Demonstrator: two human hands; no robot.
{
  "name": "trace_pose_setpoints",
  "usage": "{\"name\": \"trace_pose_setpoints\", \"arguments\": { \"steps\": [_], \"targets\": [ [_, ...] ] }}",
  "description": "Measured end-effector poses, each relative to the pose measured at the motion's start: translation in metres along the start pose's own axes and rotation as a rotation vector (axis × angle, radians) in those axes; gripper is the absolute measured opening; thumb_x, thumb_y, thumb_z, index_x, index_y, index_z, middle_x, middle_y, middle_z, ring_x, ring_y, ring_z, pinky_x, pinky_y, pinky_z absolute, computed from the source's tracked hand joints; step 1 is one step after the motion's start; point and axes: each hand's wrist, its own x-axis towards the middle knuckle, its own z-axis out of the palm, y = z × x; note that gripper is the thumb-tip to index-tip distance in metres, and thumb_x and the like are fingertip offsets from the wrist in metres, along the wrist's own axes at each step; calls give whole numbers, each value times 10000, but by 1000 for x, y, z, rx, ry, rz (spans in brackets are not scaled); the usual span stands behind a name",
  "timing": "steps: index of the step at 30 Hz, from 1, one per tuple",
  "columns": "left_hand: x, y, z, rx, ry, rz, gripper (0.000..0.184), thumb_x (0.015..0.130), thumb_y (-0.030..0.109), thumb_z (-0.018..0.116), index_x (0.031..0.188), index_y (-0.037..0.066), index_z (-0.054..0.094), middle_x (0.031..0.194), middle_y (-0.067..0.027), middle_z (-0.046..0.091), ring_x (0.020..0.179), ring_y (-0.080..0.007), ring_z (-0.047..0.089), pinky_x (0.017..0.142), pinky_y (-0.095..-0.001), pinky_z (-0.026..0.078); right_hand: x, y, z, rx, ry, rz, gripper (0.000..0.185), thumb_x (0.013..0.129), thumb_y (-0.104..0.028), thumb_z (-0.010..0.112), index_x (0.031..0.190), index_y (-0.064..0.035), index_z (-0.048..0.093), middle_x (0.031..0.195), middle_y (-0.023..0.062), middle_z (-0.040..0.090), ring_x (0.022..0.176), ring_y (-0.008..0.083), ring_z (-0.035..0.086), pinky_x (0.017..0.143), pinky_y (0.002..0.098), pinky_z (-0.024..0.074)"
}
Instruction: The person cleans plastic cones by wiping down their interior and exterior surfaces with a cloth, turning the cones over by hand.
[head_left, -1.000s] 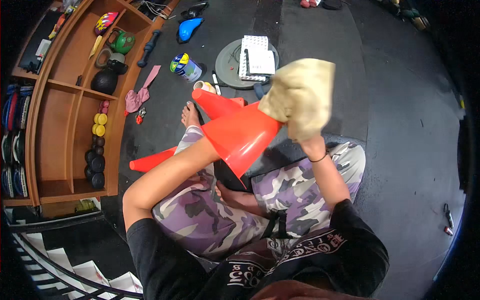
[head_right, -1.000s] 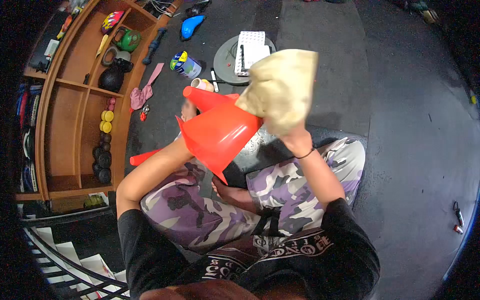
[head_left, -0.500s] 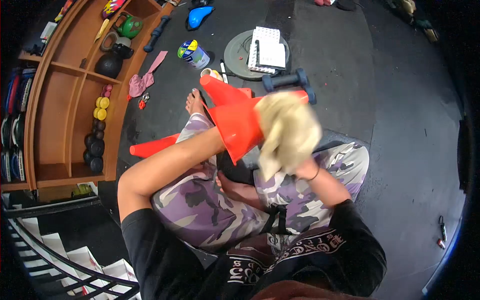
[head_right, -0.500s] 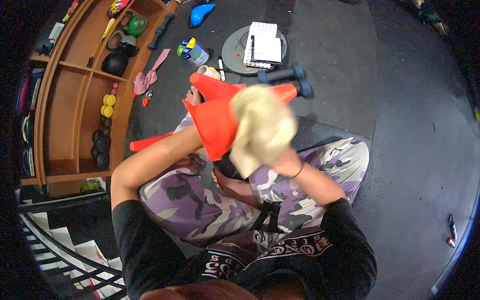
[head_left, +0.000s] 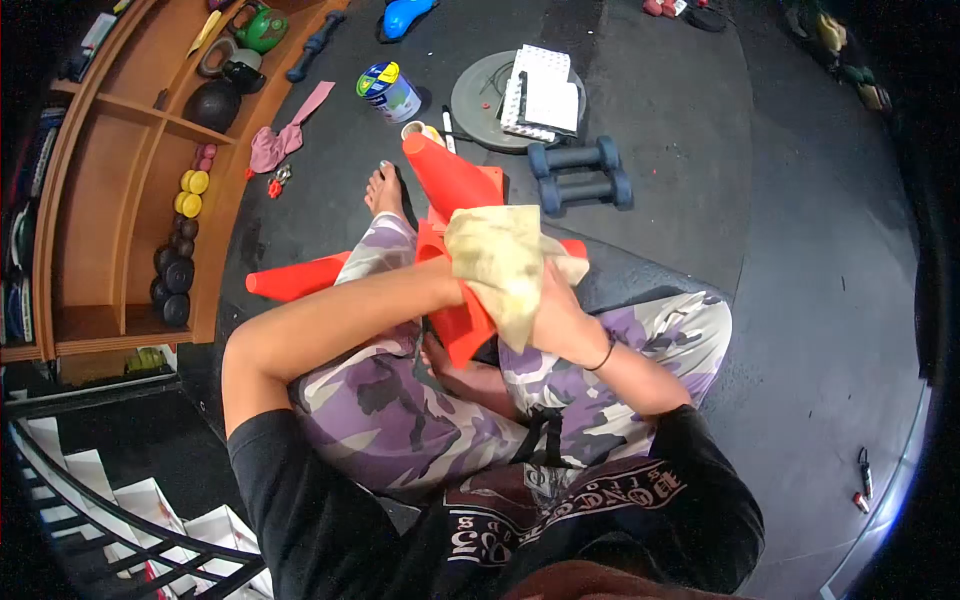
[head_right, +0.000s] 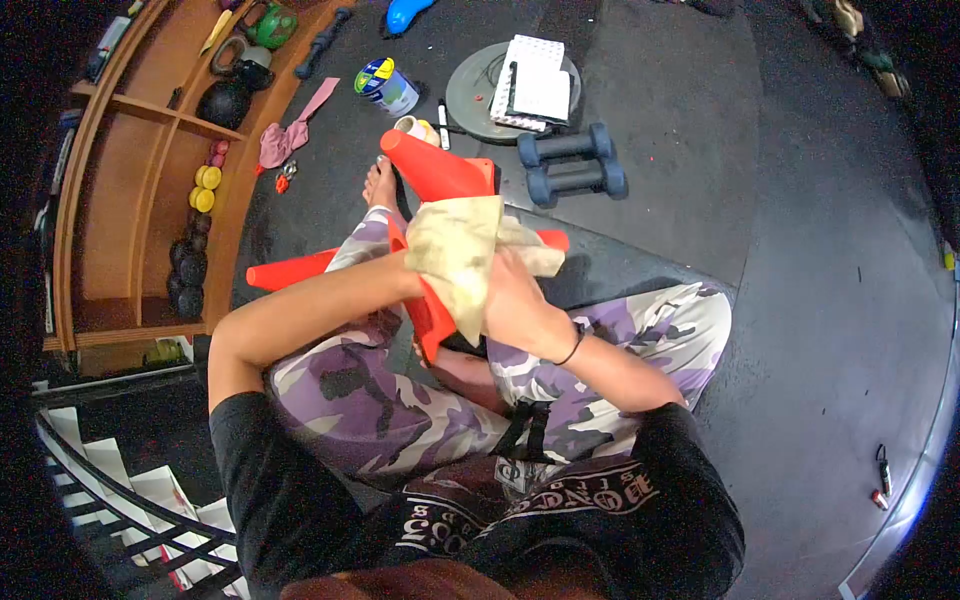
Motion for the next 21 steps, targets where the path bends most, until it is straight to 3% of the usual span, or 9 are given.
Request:
{"name": "trace_pose_setpoints", "arguments": {
  "steps": [4, 5, 9, 10, 11, 13, 14, 17, 21],
  "targets": [
    [-18, -34, -61, -10, -4, 7, 297, 883, 190, 529, 1159, 91, 577, 1181, -69, 601, 1130, -250, 564, 955, -408, 458, 14, -15, -14, 105, 80, -106, 306, 789, -95, 644, 1086, -20, 644, 1104, 167, 638, 1047, 353, 609, 929, 444, 474],
    [15, -35, -47, -8, 0, 15, 297, 883, 190, 530, 1158, 91, 577, 1181, -69, 602, 1129, -250, 564, 954, -408, 458, 16, -16, -20, 138, 102, -146, 336, 770, -95, 673, 1095, -18, 640, 1112, 170, 637, 1050, 364, 609, 933, 460, 471],
    [45, -21, -34, -9, 17, 24, 297, 880, 193, 533, 1157, 91, 577, 1179, -68, 602, 1126, -249, 565, 952, -408, 458, -23, 26, 9, 228, 141, 121, 276, 841, -95, 587, 1101, -17, 634, 1150, 137, 609, 1102, 284, 577, 914, 350, 486],
    [32, -20, -39, -8, 31, 26, 298, 880, 193, 534, 1156, 91, 578, 1178, -68, 602, 1125, -249, 565, 951, -408, 458, 11, 0, -15, -89, 105, -143, 313, 834, -112, 609, 1132, -25, 637, 1178, 152, 603, 1131, 304, 566, 953, 402, 464],
    [35, -15, -33, -9, 43, 30, 298, 879, 194, 535, 1156, 92, 578, 1177, -68, 602, 1125, -249, 565, 951, -409, 459, -6, -6, 1, 9, 93, 65, 323, 817, -129, 639, 1125, -32, 650, 1186, 173, 601, 1143, 332, 563, 974, 450, 438],
    [14, -24, -48, -13, 51, 40, 298, 878, 195, 537, 1155, 92, 578, 1176, -68, 602, 1123, -249, 565, 949, -409, 459, -7, -16, 3, -98, 68, -45, 364, 798, -142, 669, 1146, -38, 639, 1205, 172, 596, 1148, 353, 558, 980, 469, 432],
    [14, -30, -57, -14, 46, 44, 298, 878, 196, 538, 1154, 92, 578, 1176, -68, 602, 1123, -249, 565, 949, -409, 459, -6, -18, 2, 3, 72, -33, 384, 802, -117, 665, 1176, -42, 624, 1219, 162, 591, 1159, 358, 551, 985, 471, 429],
    [-10, -72, -122, -7, 23, 59, 299, 876, 197, 541, 1153, 92, 578, 1174, -67, 602, 1121, -249, 566, 947, -409, 459, -3, -19, -8, 256, 88, 17, 363, 775, -105, 699, 1121, -18, 629, 1120, 136, 636, 1080, 308, 597, 962, 404, 450],
    [4, -79, -157, 22, 3, 89, 299, 874, 200, 544, 1151, 92, 579, 1172, -67, 602, 1118, -249, 566, 945, -410, 459, -21, 17, -24, -13, 219, -65, 278, 845, -54, 632, 1119, -12, 608, 1077, 117, 627, 1029, 281, 602, 902, 365, 478]
  ]
}}
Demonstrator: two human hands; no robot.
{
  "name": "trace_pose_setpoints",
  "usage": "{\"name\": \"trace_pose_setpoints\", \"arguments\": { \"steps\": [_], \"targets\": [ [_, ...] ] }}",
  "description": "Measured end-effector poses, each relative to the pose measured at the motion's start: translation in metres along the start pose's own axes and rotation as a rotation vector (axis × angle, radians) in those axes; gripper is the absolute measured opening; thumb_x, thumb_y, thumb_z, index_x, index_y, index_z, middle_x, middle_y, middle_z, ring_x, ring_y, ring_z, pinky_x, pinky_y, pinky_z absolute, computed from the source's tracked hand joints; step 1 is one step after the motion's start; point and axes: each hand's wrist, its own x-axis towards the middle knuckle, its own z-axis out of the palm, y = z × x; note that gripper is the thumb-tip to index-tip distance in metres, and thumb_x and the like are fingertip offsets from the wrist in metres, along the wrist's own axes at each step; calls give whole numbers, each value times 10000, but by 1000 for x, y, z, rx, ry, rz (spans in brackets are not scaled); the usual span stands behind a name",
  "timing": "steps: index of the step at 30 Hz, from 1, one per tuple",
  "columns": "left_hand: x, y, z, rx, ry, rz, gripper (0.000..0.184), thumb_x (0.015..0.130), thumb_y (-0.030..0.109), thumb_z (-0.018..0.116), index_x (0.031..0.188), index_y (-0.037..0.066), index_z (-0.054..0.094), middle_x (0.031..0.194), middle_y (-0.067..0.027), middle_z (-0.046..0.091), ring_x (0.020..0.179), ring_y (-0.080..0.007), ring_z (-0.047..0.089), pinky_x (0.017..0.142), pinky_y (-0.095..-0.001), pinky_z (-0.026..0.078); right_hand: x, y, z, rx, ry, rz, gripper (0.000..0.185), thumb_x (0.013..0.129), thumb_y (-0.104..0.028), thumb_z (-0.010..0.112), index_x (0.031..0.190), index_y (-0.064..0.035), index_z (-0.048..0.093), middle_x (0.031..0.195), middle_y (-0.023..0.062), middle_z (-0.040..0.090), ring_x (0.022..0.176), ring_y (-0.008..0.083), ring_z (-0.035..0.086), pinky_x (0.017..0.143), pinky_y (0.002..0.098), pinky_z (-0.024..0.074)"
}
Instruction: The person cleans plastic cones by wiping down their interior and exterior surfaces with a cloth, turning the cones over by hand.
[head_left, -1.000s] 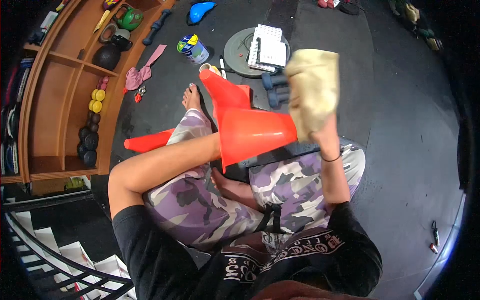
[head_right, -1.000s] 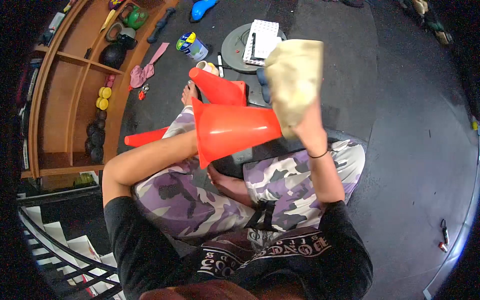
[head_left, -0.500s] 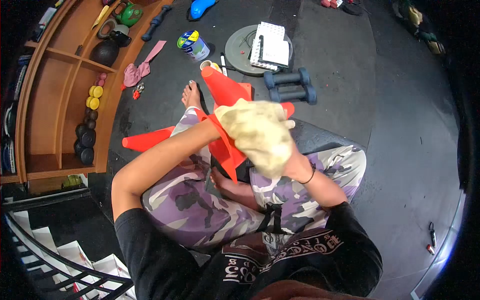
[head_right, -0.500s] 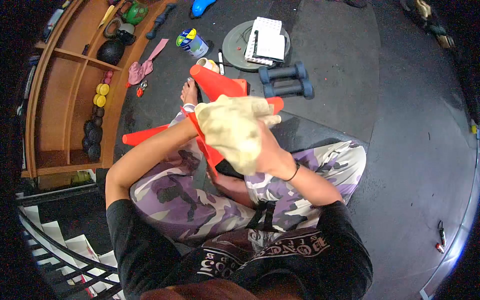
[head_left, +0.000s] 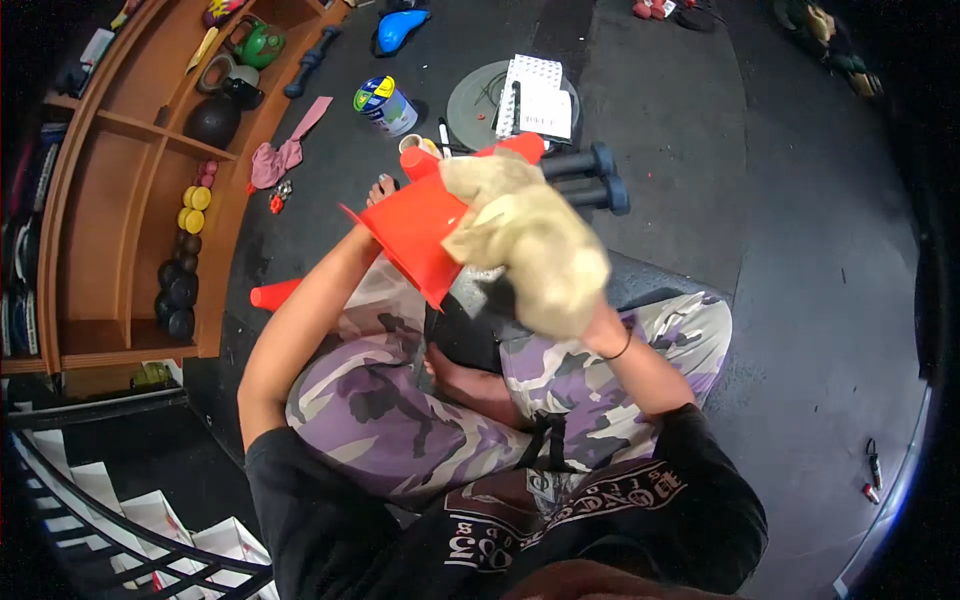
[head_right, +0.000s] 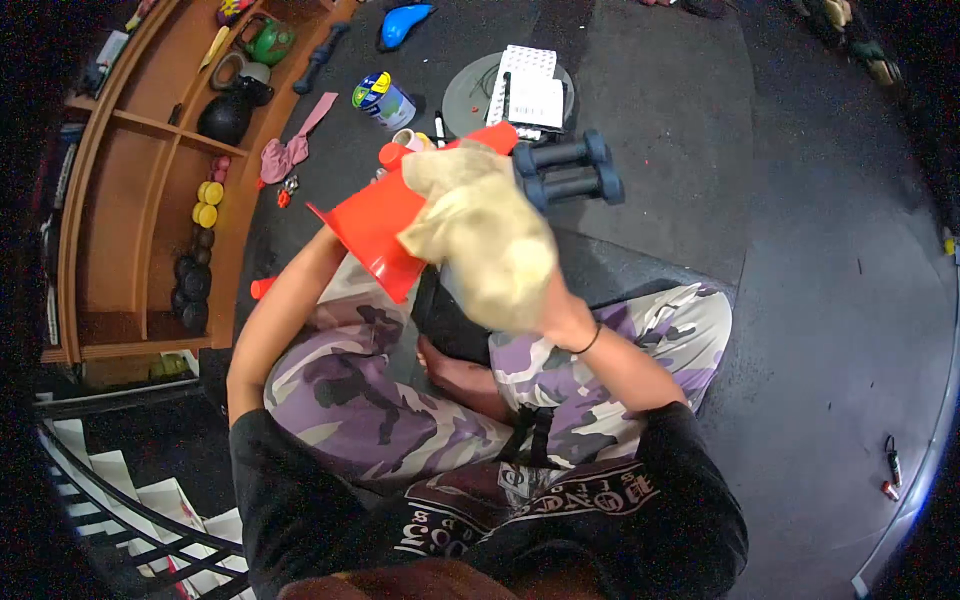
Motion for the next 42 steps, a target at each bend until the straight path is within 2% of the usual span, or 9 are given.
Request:
{"name": "trace_pose_setpoints", "arguments": {
  "steps": [1, 2, 4, 5, 9, 10, 16, 28, 42],
  "targets": [
    [11, 0, -7, 12, -9, 7, 299, 874, 200, 545, 1151, 92, 579, 1172, -67, 602, 1117, -249, 566, 944, -410, 460, -52, 56, 6, 0, 15, -4, 278, 845, -54, 632, 1119, -12, 608, 1077, 117, 627, 1029, 281, 602, 902, 365, 478],
    [26, 10, -1, 24, -16, 14, 300, 873, 201, 546, 1150, 92, 579, 1171, -67, 602, 1117, -249, 566, 943, -410, 460, -101, 121, 7, -333, -191, 501, 263, 883, -80, 618, 1139, -24, 629, 1110, 91, 620, 1002, 220, 609, 854, 307, 508],
    [-1, 26, -10, 45, -25, 29, 300, 872, 202, 548, 1149, 92, 579, 1170, -67, 602, 1115, -248, 566, 942, -410, 460, 6, 25, -10, 838, 480, 422, 318, 905, -75, 583, 1214, -4, 560, 1071, 131, 622, 968, 237, 624, 838, 328, 510],
    [-7, 38, -5, 52, -26, 39, 300, 872, 203, 549, 1149, 92, 579, 1170, -67, 602, 1114, -248, 567, 942, -411, 460, 17, 14, -26, 131, 469, 367, 266, 908, -90, 583, 1157, 1, 603, 1085, 115, 624, 969, 226, 628, 833, 348, 514],
    [13, 87, 39, 77, -43, 97, 301, 869, 205, 552, 1147, 92, 580, 1168, -66, 602, 1112, -248, 567, 939, -411, 460, 31, 9, -8, -54, 332, 311, 305, 828, -24, 589, 1131, -22, 625, 1061, 135, 647, 1020, 278, 620, 880, 385, 501],
    [21, 98, 51, 83, -45, 109, 301, 869, 205, 553, 1147, 92, 580, 1167, -66, 603, 1111, -248, 567, 939, -411, 460, 34, 2, -6, -335, 325, -1, 295, 820, -30, 600, 1113, -23, 635, 1034, 132, 663, 1018, 307, 625, 907, 412, 489],
    [21, 101, 30, 97, -40, 140, 302, 866, 209, 559, 1144, 92, 580, 1164, -66, 603, 1107, -248, 568, 935, -412, 461, 14, -44, 22, 279, -146, 115, 465, 941, -175, 540, 1375, -44, 438, 1444, 160, 421, 1297, 259, 440, 1052, 373, 394],
    [-22, 134, 21, 118, -98, 161, 305, 859, 216, 569, 1138, 93, 581, 1158, -65, 603, 1099, -247, 569, 928, -414, 462, -29, 74, -3, -100, -233, -169, 370, 957, -166, 500, 1295, -16, 504, 1344, 128, 503, 1192, 241, 516, 979, 364, 456],
    [25, 113, -19, 123, -91, 157, 309, 852, 224, 582, 1132, 93, 583, 1150, -63, 604, 1089, -246, 571, 919, -416, 463, -93, -4, 93, -497, -333, -392, 347, 955, -160, 496, 1266, -8, 524, 1270, 98, 562, 1123, 236, 566, 948, 369, 481]
  ]
}}
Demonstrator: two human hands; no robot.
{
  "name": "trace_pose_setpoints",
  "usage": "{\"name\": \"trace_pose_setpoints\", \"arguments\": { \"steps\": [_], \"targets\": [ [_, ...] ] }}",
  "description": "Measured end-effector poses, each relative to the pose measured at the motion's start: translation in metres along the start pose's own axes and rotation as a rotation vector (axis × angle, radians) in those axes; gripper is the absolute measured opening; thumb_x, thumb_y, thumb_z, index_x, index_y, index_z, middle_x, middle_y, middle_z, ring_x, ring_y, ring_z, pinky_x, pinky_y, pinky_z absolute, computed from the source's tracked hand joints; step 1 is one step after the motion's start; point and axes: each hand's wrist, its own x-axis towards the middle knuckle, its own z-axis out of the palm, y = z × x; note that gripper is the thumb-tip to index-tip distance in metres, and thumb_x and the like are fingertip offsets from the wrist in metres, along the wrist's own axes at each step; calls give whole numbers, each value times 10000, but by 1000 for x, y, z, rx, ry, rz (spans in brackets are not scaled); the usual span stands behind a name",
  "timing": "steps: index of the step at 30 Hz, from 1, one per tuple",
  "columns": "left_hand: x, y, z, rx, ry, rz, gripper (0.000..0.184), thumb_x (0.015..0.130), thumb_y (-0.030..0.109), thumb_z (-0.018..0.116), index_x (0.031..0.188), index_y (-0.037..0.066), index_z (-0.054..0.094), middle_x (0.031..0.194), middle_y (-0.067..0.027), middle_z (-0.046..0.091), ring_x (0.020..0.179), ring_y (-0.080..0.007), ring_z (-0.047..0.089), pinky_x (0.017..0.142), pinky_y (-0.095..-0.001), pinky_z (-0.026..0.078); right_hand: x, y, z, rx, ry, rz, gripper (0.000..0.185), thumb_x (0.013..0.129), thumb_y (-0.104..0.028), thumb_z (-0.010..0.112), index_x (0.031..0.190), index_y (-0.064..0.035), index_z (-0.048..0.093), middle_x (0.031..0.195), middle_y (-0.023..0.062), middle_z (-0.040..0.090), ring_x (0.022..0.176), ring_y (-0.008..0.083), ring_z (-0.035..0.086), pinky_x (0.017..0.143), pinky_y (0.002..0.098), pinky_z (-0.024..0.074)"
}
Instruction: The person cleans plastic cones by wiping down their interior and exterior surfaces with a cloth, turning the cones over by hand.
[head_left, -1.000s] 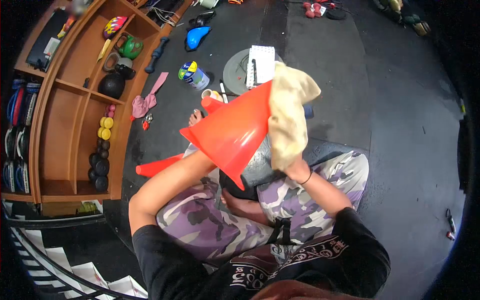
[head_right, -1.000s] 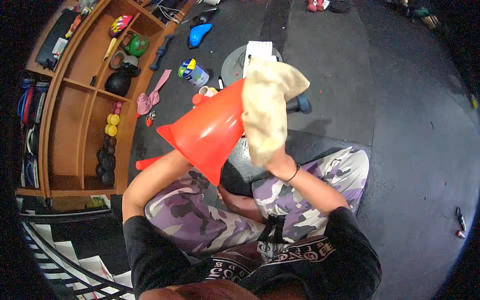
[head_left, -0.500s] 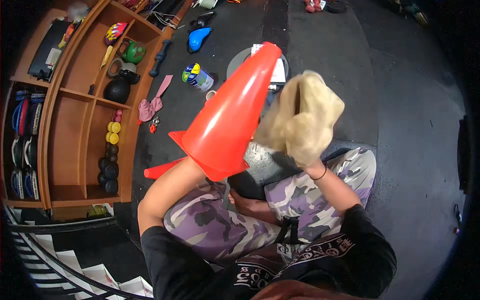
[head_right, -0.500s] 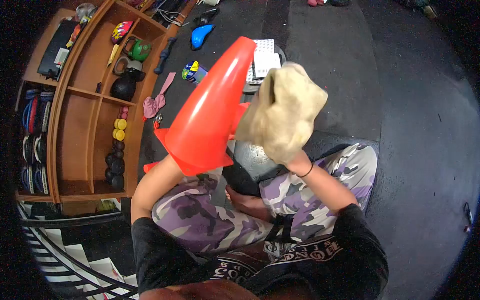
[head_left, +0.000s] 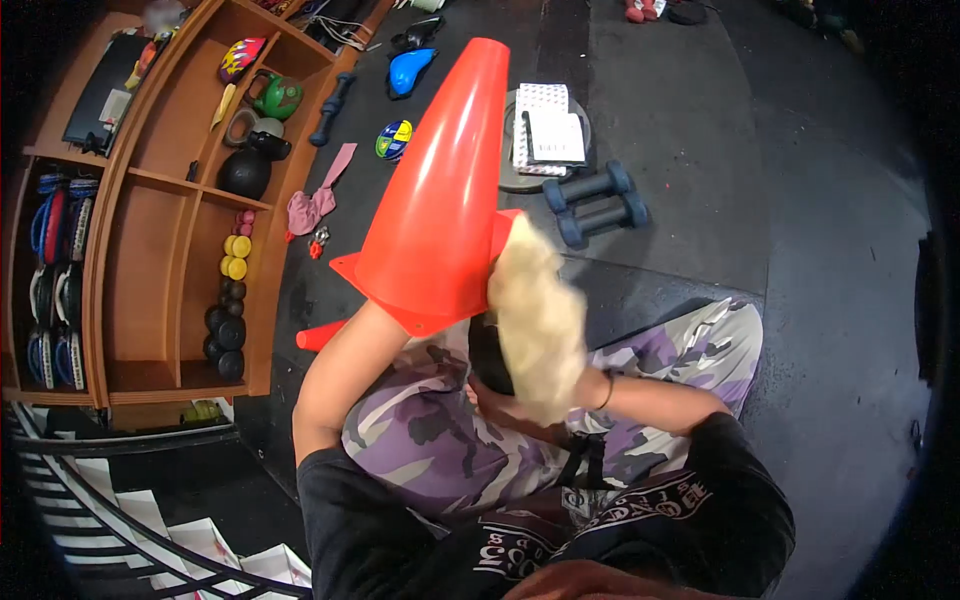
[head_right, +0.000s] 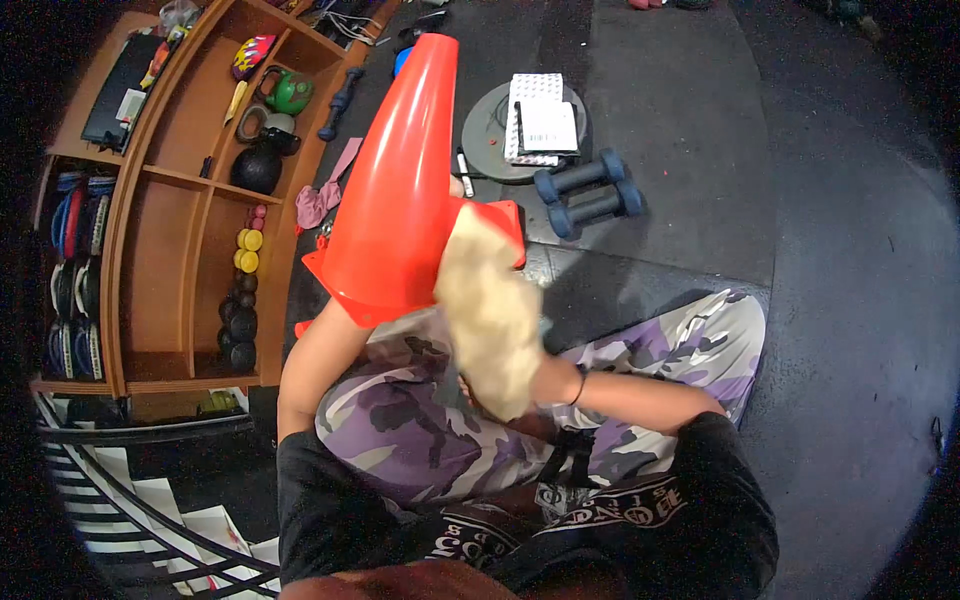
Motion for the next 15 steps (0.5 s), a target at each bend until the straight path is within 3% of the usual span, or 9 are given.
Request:
{"name": "trace_pose_setpoints", "arguments": {
  "steps": [4, 8, 10, 15],
  "targets": [
    [-16, 19, 8, 4, 6, -13, 310, 850, 226, 585, 1130, 93, 583, 1148, -63, 604, 1086, -246, 571, 917, -416, 464, -25, 62, -25, -51, 5, 72, 419, 933, -163, 541, 1325, -33, 469, 1292, 97, 544, 1160, 252, 540, 997, 386, 438],
    [-8, 53, 47, -5, 26, 6, 311, 848, 229, 589, 1128, 94, 584, 1146, -63, 604, 1084, -246, 572, 914, -417, 464, -5, 65, -38, -132, -10, 146, 515, 912, -166, 586, 1384, -58, 413, 1314, 97, 525, 1196, 268, 513, 1045, 403, 396],
    [-13, 55, 43, -13, 36, 20, 312, 847, 230, 591, 1128, 94, 584, 1145, -63, 604, 1082, -246, 572, 913, -417, 464, 4, 54, -52, 451, -9, 189, 507, 923, -187, 569, 1394, -74, 419, 1378, 101, 485, 1227, 260, 495, 1052, 391, 395],
    [11, 49, 48, -28, 47, 20, 314, 844, 233, 595, 1125, 94, 584, 1143, -62, 604, 1079, -246, 572, 910, -418, 465, 45, 29, -74, 966, 175, 355, 738, 812, -382, 687, 1407, -52, 401, 1421, 129, 429, 1314, 323, 388, 1121, 469, 249]
  ]
}}
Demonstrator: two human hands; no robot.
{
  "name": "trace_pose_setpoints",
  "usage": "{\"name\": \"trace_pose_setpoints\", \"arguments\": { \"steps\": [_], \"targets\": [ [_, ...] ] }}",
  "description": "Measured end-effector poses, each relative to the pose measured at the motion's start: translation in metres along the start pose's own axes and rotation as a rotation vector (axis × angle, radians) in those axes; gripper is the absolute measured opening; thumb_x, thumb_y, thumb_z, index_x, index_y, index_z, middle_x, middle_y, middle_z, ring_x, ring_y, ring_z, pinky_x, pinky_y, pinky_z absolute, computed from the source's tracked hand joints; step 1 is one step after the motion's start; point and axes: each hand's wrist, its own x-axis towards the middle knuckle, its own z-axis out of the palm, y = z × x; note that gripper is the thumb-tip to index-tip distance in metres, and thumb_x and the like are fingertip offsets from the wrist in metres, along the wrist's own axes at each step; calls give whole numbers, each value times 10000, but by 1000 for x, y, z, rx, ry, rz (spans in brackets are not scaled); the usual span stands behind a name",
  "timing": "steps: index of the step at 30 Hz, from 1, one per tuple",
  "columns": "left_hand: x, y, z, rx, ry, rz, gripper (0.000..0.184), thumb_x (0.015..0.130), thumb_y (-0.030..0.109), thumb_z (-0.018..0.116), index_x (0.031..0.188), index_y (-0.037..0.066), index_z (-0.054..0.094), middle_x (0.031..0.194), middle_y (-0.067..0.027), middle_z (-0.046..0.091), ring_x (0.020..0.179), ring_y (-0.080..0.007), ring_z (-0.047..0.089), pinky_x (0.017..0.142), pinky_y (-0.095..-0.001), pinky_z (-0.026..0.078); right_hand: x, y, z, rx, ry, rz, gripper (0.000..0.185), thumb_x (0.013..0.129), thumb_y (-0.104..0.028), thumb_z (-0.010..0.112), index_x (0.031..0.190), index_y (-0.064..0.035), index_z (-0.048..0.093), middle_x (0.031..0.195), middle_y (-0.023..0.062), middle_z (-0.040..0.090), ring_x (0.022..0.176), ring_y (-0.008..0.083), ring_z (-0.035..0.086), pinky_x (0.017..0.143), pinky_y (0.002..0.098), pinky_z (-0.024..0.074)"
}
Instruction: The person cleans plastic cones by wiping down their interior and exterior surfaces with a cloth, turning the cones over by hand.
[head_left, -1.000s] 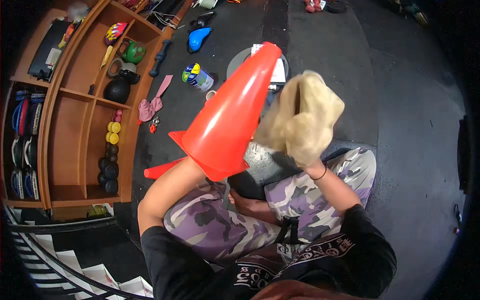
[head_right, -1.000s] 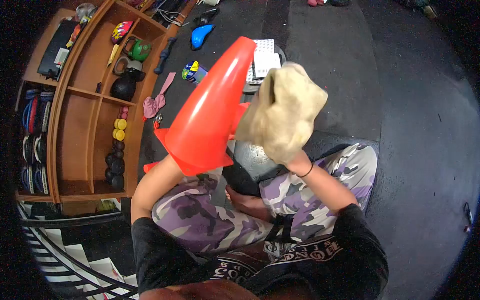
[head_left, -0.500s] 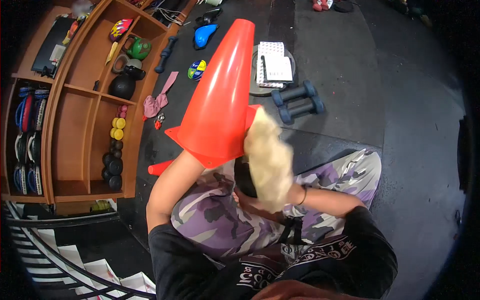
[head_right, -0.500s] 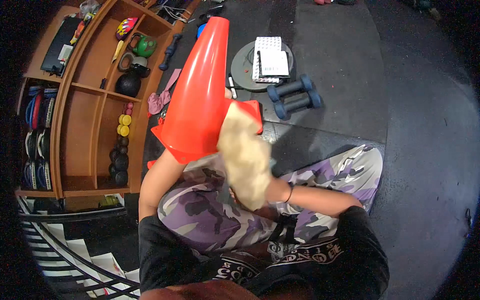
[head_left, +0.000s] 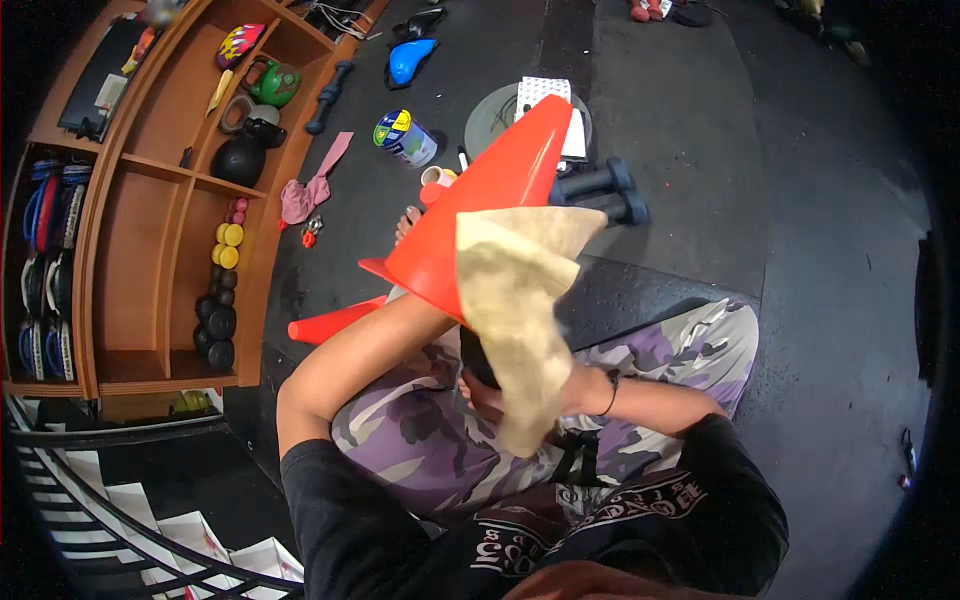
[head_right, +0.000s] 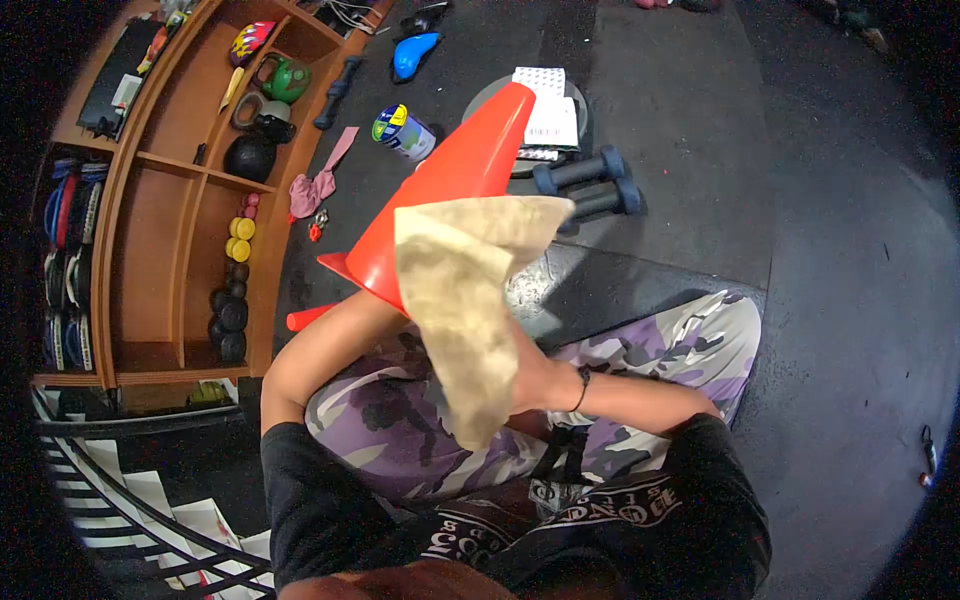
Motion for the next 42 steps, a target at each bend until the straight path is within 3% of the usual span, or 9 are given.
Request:
{"name": "trace_pose_setpoints", "arguments": {
  "steps": [2, 14, 16, 19, 21, 22, 23, 31, 42],
  "targets": [
    [26, -8, 6, 2, -7, -9, 314, 843, 234, 597, 1124, 94, 585, 1142, -62, 604, 1078, -246, 573, 909, -418, 465, 2, 0, 6, 121, 38, 22, 788, 790, -421, 711, 1410, -48, 398, 1430, 135, 418, 1331, 336, 367, 1135, 485, 220],
    [35, 27, 28, -4, 23, 22, 319, 837, 241, 608, 1119, 94, 586, 1135, -61, 605, 1069, -245, 574, 902, -419, 466, -10, 25, -33, -970, 44, -170, 735, 847, -392, 663, 1429, -50, 372, 1451, 120, 403, 1309, 312, 401, 1125, 490, 243],
    [19, 23, 13, -5, 35, 19, 319, 836, 242, 610, 1118, 94, 586, 1134, -61, 605, 1068, -245, 574, 900, -420, 466, 16, -6, -20, 462, 41, 387, 729, 890, -375, 601, 1469, -46, 305, 1459, 143, 404, 1369, 348, 337, 1153, 490, 213],
    [19, 24, 11, -9, 38, 17, 320, 834, 243, 612, 1117, 94, 586, 1133, -61, 605, 1066, -245, 575, 899, -420, 467, 32, -27, -11, -224, 123, -2, 751, 777, -175, 734, 1412, 8, 377, 1424, 167, 417, 1335, 293, 375, 1166, 409, 210],
    [33, 18, 13, -12, 31, 13, 321, 833, 245, 614, 1116, 94, 586, 1132, -60, 605, 1065, -245, 575, 897, -420, 467, 84, -72, -52, -191, -30, 194, 804, 750, -165, 753, 1418, 43, 357, 1447, 191, 388, 1366, 306, 337, 1177, 397, 176],
    [33, 13, 5, -10, 34, 12, 322, 833, 245, 615, 1115, 95, 587, 1131, -60, 605, 1064, -244, 575, 897, -421, 467, 57, -49, -37, 614, 309, 291, 748, 791, -115, 678, 1431, 61, 332, 1480, 230, 322, 1420, 349, 237, 1181, 390, 138],
    [38, 6, -1, -10, 40, 12, 322, 832, 246, 616, 1115, 95, 587, 1131, -60, 605, 1063, -244, 575, 896, -421, 467, 48, -41, -35, 614, 303, 292, 748, 791, -115, 678, 1431, 61, 332, 1480, 230, 322, 1420, 349, 237, 1181, 390, 138],
    [50, 34, 17, -18, 58, 50, 325, 828, 250, 623, 1111, 95, 587, 1127, -59, 606, 1058, -244, 576, 891, -422, 468, 12, 45, -69, -819, 272, -177, 665, 755, -14, 476, 1402, 94, 367, 1449, 265, 374, 1415, 427, 235, 1172, 470, 99],
    [25, 26, -22, -46, 66, 98, 330, 822, 257, 633, 1106, 95, 589, 1121, -58, 606, 1050, -243, 577, 885, -423, 469, 20, -5, -65, 167, 597, 202, 646, 910, -337, 442, 1439, 17, 326, 1419, 209, 431, 1308, 361, 418, 1105, 451, 320]
  ]
}}
